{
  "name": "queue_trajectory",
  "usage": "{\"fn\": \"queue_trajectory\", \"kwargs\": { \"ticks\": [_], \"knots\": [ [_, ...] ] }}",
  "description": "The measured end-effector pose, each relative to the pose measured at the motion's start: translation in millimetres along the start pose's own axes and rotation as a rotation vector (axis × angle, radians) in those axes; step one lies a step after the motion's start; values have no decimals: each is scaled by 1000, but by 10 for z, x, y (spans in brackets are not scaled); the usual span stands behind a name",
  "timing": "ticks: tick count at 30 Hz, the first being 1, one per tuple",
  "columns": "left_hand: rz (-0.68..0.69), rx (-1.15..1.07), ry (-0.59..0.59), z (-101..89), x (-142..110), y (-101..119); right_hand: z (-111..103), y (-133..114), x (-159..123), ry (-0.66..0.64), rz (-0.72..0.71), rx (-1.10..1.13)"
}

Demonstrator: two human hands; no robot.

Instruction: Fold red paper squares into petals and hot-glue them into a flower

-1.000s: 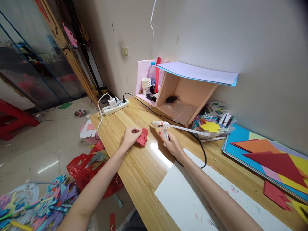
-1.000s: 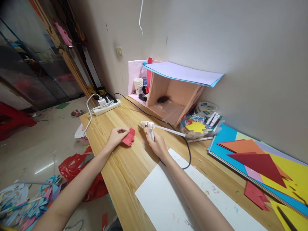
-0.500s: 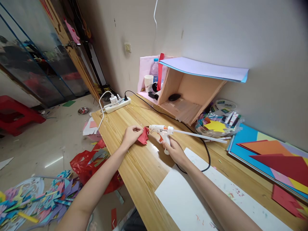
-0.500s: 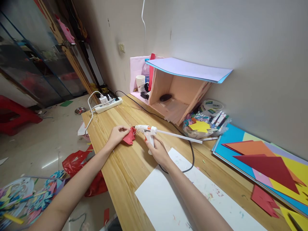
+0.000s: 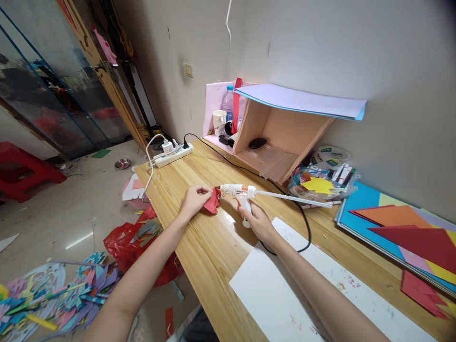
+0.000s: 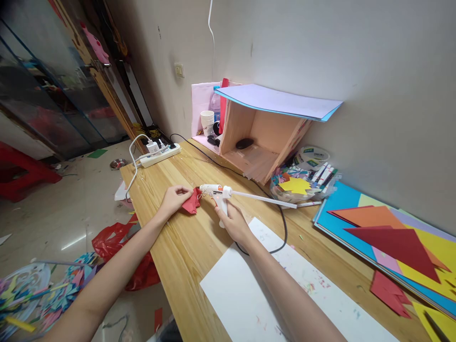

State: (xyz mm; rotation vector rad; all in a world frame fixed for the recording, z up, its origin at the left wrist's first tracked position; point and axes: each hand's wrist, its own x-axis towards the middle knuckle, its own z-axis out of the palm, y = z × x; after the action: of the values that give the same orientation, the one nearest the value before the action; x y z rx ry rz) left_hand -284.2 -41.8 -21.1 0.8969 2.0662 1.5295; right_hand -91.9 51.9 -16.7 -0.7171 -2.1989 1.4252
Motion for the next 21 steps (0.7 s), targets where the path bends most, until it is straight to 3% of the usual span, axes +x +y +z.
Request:
{"fn": "queue_trajectory", "kwargs": {
  "ticks": [21],
  "knots": [
    [-6, 15, 8, -18, 4, 22, 6, 21, 1, 1, 7, 1]
  ]
}}
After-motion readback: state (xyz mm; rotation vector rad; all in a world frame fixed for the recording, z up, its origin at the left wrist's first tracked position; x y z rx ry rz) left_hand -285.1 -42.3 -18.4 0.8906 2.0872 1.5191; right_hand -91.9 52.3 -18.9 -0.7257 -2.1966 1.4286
